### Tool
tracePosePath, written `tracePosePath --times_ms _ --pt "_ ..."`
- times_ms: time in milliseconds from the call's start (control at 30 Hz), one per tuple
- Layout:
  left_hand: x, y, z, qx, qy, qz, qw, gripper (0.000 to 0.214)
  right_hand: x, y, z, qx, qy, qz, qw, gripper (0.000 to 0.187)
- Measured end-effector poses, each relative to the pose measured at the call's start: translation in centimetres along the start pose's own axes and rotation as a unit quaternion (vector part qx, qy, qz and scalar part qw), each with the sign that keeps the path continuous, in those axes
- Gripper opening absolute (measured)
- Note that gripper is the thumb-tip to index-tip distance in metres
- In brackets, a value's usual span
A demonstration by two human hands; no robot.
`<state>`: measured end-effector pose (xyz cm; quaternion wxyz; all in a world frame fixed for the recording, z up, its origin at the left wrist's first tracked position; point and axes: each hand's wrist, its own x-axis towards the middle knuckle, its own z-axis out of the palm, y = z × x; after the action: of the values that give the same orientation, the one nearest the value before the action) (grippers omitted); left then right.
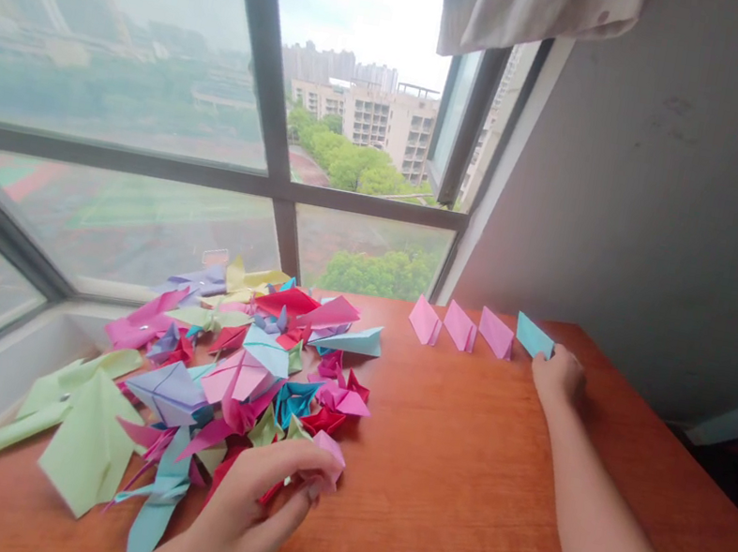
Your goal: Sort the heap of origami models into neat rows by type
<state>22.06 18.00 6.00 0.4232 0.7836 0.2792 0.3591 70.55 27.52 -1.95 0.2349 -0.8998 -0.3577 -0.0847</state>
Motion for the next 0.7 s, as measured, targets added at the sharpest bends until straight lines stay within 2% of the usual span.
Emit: tracePosePath --times_ms 167,367,533,700 --pt "-0.2 -0.1 0.1 0.022 -0.002 0.014 1.0 0.026 0.7 0.5 1.2 -0.037 -0.043 0.017 0.998 0.033" --pt "-0.3 0.0 0.1 0.033 -0.007 0.037 0.999 0.03 1.3 1.0 1.9 -0.036 -0.035 0.027 0.998 0.032" --pt "-0.3 -0.4 0.1 0.046 -0.015 0.045 0.998 0.032 1.5 1.4 2.3 0.004 -0.002 0.028 1.0 0.026" --pt "-0.2 -0.3 0.0 0.055 -0.016 0.041 0.998 0.026 1.2 1.0 1.5 0.105 0.1 -0.01 0.989 0.032"
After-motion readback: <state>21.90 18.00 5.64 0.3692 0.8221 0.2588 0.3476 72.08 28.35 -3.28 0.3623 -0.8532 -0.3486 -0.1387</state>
